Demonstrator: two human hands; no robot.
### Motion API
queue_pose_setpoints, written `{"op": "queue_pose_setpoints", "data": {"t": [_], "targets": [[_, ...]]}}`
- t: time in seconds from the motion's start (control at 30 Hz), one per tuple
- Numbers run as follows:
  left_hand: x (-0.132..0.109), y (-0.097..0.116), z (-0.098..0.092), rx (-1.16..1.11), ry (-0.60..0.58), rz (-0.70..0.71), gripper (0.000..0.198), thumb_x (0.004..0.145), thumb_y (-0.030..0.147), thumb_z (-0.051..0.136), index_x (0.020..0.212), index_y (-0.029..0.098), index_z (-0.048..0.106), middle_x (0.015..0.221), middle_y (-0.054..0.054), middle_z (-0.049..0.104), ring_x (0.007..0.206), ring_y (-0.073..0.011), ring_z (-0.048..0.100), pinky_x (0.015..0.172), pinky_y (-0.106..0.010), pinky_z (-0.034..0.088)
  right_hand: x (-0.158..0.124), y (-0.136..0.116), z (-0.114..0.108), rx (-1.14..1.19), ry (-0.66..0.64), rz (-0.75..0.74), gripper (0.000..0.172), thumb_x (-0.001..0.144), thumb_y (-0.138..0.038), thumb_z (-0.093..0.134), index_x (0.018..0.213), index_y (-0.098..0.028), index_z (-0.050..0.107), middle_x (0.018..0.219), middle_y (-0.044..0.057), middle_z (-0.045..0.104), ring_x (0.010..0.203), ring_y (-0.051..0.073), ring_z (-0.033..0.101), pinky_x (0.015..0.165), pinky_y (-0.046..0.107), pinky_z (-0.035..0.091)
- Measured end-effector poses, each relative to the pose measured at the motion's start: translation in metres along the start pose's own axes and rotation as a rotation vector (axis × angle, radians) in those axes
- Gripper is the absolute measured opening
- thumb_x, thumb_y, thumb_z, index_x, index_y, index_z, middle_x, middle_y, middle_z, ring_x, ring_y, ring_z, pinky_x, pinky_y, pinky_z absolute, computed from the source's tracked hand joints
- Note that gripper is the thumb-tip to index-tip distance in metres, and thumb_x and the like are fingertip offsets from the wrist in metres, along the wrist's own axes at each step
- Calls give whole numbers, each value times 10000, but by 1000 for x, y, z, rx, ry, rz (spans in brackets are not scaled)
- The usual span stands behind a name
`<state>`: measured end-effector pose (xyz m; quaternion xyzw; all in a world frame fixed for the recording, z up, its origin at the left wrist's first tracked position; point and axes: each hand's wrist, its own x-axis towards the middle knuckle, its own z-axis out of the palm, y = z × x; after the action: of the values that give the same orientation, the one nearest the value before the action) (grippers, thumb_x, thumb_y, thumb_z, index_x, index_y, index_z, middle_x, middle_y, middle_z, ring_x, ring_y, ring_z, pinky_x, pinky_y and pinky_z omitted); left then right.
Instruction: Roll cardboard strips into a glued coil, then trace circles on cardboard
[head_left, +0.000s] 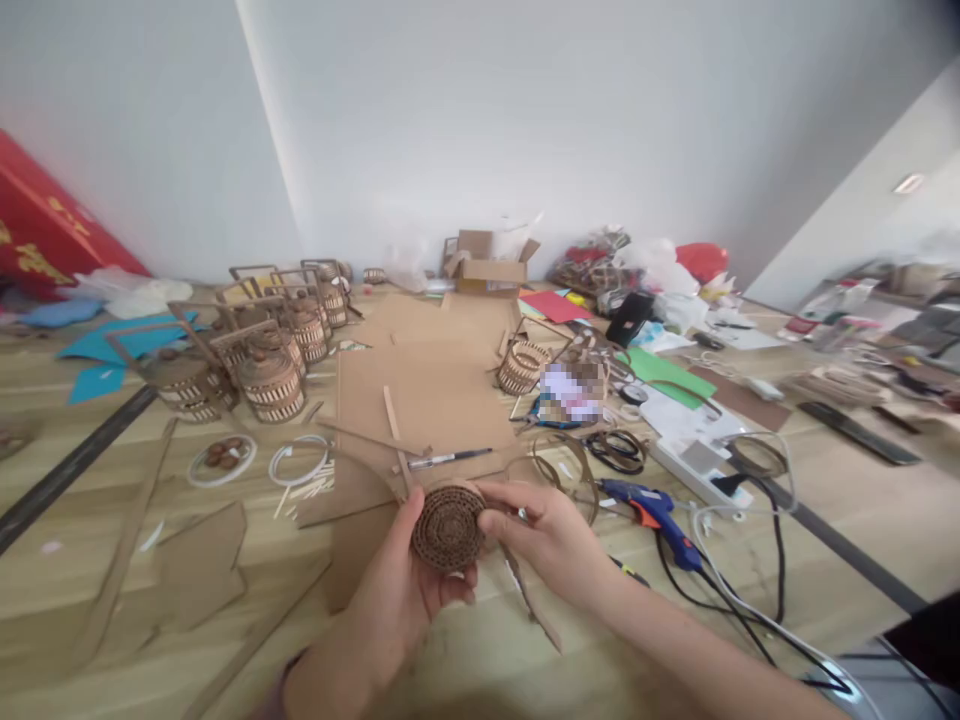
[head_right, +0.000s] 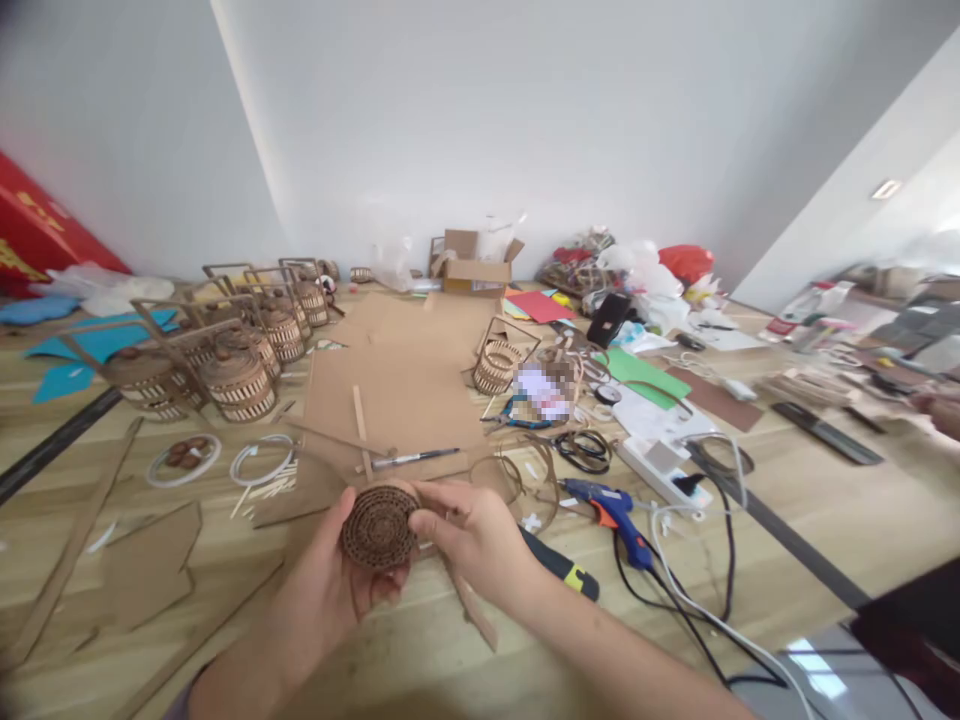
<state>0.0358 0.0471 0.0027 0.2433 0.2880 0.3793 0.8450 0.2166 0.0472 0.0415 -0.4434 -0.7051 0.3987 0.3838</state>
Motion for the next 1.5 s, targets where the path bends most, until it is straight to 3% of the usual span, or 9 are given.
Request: {"op": "queue_pose_setpoints", "data": {"t": [0.17, 0.37, 0.6, 0.73, 0.87, 1.0, 1.13, 1.33, 1.5], "targets": [[27, 2, 6, 64, 157, -111, 594, 891, 709, 515, 976, 147, 689, 780, -81, 718, 635, -166, 671, 671, -284, 560, 18, 34, -12, 314, 157, 281, 474, 689, -469, 816, 1029, -198, 625, 641, -52, 657, 556, 130, 576, 582, 268, 449], [53, 38, 21, 1007, 223, 555, 357, 1002, 437, 431, 1181, 181, 604, 1145, -133, 710, 1061, -252, 673, 917, -398, 531, 18, 50, -43, 336, 309, 334, 498, 591, -540, 858, 790, -197, 557, 576, -80, 554, 522, 83, 453, 539, 224, 331], [172, 128, 109, 1691, -55, 855, 171, 957, 242, 602, 1089, 168, 681, 1211, -92, 677, 1190, -256, 599, 1075, -483, 444, 14, 59, -48, 394, 372, 356, 540, 521, -584, 873, 736, -196, 565, 537, -84, 491, 508, 84, 397, 540, 233, 294], [234, 137, 149, 2009, -117, 910, 339, 956, 333, 639, 1254, 176, 607, 1312, -105, 613, 1131, -263, 631, 945, -492, 545, 11, 62, -46, 427, 376, 374, 552, 524, -617, 854, 750, -213, 554, 535, -80, 477, 489, 96, 393, 506, 236, 286], [262, 128, 156, 2223, -64, 898, 350, 958, 339, 635, 1266, 176, 597, 1293, -104, 619, 1099, -256, 643, 918, -477, 561, 6, 63, -51, 436, 372, 405, 527, 551, -598, 852, 763, -213, 561, 537, -77, 481, 481, 99, 405, 488, 231, 291], [265, 128, 156, 2344, -15, 831, 343, 958, 338, 637, 1255, 169, 604, 1281, -111, 625, 1091, -254, 646, 911, -468, 563, 3, 66, -55, 447, 381, 431, 526, 545, -585, 863, 752, -208, 561, 542, -73, 503, 494, 98, 423, 501, 227, 314], [251, 152, 160, 2389, 16, 753, 357, 951, 341, 646, 1246, 144, 607, 1268, -124, 628, 1083, -254, 650, 911, -459, 563, 6, 66, -60, 452, 400, 428, 514, 544, -569, 875, 738, -197, 578, 574, -55, 541, 523, 99, 446, 522, 232, 342], [184, 195, 148, 2384, 115, 683, 234, 964, 328, 624, 1090, 139, 677, 1113, -83, 707, 1026, -231, 679, 925, -458, 545, 31, 54, -75, 415, 435, 341, 518, 544, -586, 867, 749, -185, 612, 584, -53, 543, 525, 92, 437, 522, 238, 327], [129, 190, 113, 2366, 211, 578, 167, 925, 254, 647, 909, 114, 736, 926, -98, 753, 945, -248, 708, 891, -397, 529, 76, 51, -70, 350, 412, 268, 475, 568, -550, 865, 727, -177, 618, 610, -44, 578, 528, 86, 447, 529, 247, 347]]}}
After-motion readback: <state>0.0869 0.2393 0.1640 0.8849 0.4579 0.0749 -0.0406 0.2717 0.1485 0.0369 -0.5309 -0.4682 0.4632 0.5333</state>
